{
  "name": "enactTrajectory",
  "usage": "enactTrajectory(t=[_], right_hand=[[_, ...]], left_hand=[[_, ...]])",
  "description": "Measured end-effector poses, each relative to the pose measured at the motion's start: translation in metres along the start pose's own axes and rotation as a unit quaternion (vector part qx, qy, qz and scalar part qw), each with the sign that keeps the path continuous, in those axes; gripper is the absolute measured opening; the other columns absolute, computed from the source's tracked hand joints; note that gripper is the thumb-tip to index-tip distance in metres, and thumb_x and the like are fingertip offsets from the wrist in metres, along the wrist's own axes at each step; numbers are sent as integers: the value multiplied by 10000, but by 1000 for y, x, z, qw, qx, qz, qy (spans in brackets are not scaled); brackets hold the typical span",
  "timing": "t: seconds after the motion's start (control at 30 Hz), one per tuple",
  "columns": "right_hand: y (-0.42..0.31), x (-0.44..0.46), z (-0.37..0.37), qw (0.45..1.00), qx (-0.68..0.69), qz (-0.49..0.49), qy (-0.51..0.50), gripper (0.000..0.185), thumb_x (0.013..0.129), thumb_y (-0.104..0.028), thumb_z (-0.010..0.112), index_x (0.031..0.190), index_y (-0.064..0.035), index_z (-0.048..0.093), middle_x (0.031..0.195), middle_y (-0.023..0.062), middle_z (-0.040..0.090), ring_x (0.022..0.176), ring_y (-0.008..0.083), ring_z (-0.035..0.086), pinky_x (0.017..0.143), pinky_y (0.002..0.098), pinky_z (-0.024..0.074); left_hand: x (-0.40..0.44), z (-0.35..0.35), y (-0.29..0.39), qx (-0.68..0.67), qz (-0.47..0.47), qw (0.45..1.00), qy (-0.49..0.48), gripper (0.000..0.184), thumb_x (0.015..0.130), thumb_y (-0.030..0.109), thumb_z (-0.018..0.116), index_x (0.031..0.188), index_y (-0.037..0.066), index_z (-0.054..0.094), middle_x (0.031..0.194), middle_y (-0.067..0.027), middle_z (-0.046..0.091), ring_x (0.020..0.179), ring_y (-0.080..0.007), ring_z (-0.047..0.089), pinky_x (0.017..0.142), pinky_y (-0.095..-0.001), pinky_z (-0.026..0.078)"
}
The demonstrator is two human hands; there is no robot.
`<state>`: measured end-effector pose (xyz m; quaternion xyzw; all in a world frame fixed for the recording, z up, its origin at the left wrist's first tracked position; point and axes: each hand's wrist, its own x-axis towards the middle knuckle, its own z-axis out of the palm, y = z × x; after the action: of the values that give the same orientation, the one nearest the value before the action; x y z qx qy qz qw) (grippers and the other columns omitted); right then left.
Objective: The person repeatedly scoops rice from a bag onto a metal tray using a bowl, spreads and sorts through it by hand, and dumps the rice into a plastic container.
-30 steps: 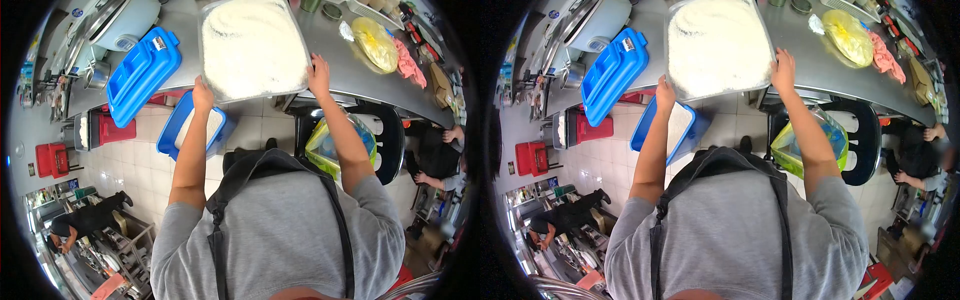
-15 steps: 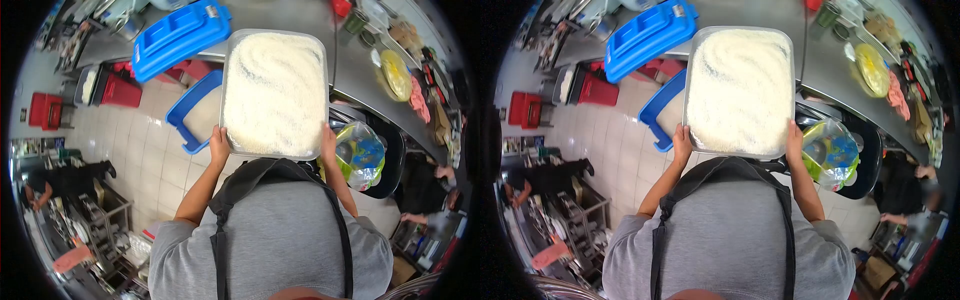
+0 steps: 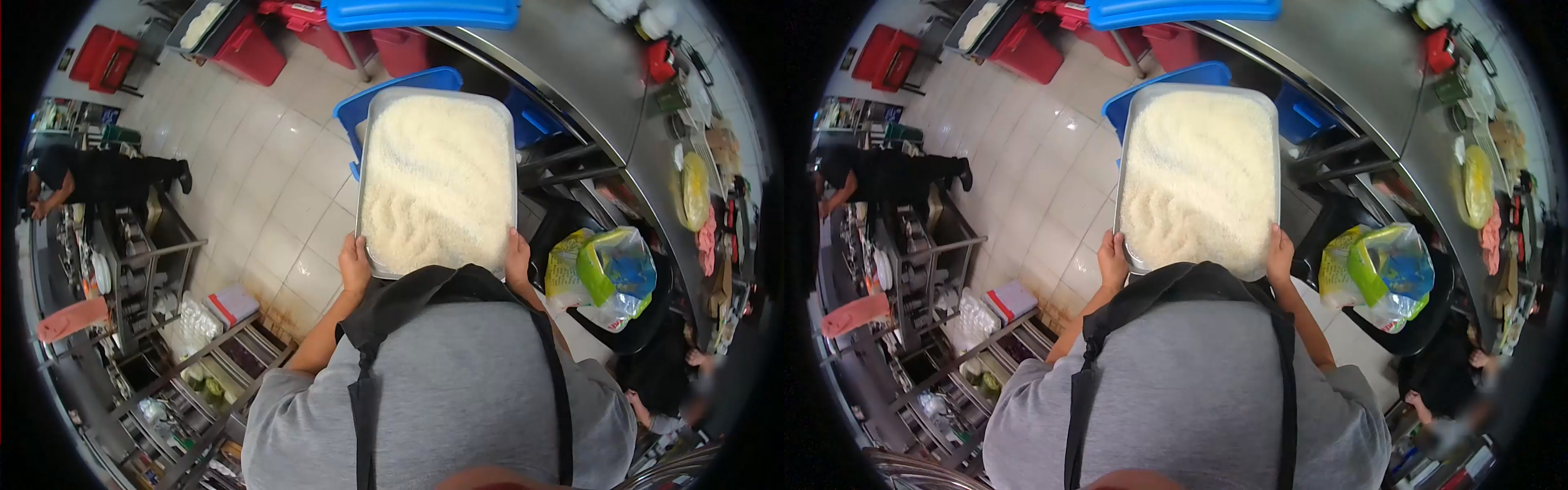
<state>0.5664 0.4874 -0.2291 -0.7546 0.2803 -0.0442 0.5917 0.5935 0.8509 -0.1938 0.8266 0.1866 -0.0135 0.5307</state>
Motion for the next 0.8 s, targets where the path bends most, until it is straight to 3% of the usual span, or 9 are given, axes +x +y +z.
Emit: enactTrajectory(t=[0.07,0.27,0.33,0.43,0.5,0.57,0.6,0.67,0.8], right_hand=[[-1,10,8,999,-27,10,-31,536,1047,-411,456,974,83,650,780,142,650,752,186,573,725,350,473],[10,98,25,970,-212,33,-118,511,1027,-383,472,988,90,662,866,261,671,812,348,652,804,435,489],[-7,138,37,948,-281,20,-149,470,1020,-348,472,1035,80,667,974,287,674,941,404,664,847,481,483],[-28,202,61,945,-255,49,-199,423,1018,-301,449,1169,44,644,1095,260,682,1055,410,647,884,483,483],[4,253,85,941,-296,-84,-138,430,1017,-266,448,1304,26,582,1056,185,712,961,350,665,822,439,516],[-53,274,97,946,-182,146,-223,384,973,-185,437,1258,24,587,901,145,689,752,280,654,617,410,521],[-79,285,100,946,-183,150,-222,384,973,-185,437,1258,24,587,901,145,689,752,280,654,617,410,521],[-120,306,104,820,-397,252,-327,263,912,-156,458,1015,0,642,731,99,604,549,185,543,459,340,427],[-156,332,108,793,-389,310,-351,201,876,-158,462,813,-27,600,657,87,556,463,151,455,424,327,358]], left_hand=[[1,-1,-10,31,-2,999,23,227,1026,184,494,1033,-18,597,752,-236,621,653,-361,585,637,-404,465],[38,13,-29,87,-69,994,18,284,996,217,521,940,-49,603,771,-260,631,706,-404,608,668,-444,468],[59,25,-29,82,-66,994,35,293,996,210,508,908,-54,601,717,-243,621,620,-371,616,590,-438,478],[93,37,-7,-8,-197,980,10,290,982,175,469,852,-47,603,604,-149,573,386,-235,527,357,-376,410],[123,43,4,-36,-232,972,-8,276,966,155,450,850,-47,599,596,-138,562,391,-227,530,350,-368,404],[150,45,17,-78,-274,958,-45,250,932,119,415,862,-43,592,584,-117,540,398,-209,532,335,-348,394],[162,44,28,-91,-282,953,-65,242,915,104,397,876,-38,589,580,-106,528,400,-199,531,328,-337,391],[179,38,48,-103,-312,939,-106,222,936,134,385,869,2,552,597,-85,525,398,-173,520,327,-317,409],[181,27,94,-108,-322,932,-128,228,961,155,386,947,-2,550,616,-67,542,394,-162,515,339,-308,419]])
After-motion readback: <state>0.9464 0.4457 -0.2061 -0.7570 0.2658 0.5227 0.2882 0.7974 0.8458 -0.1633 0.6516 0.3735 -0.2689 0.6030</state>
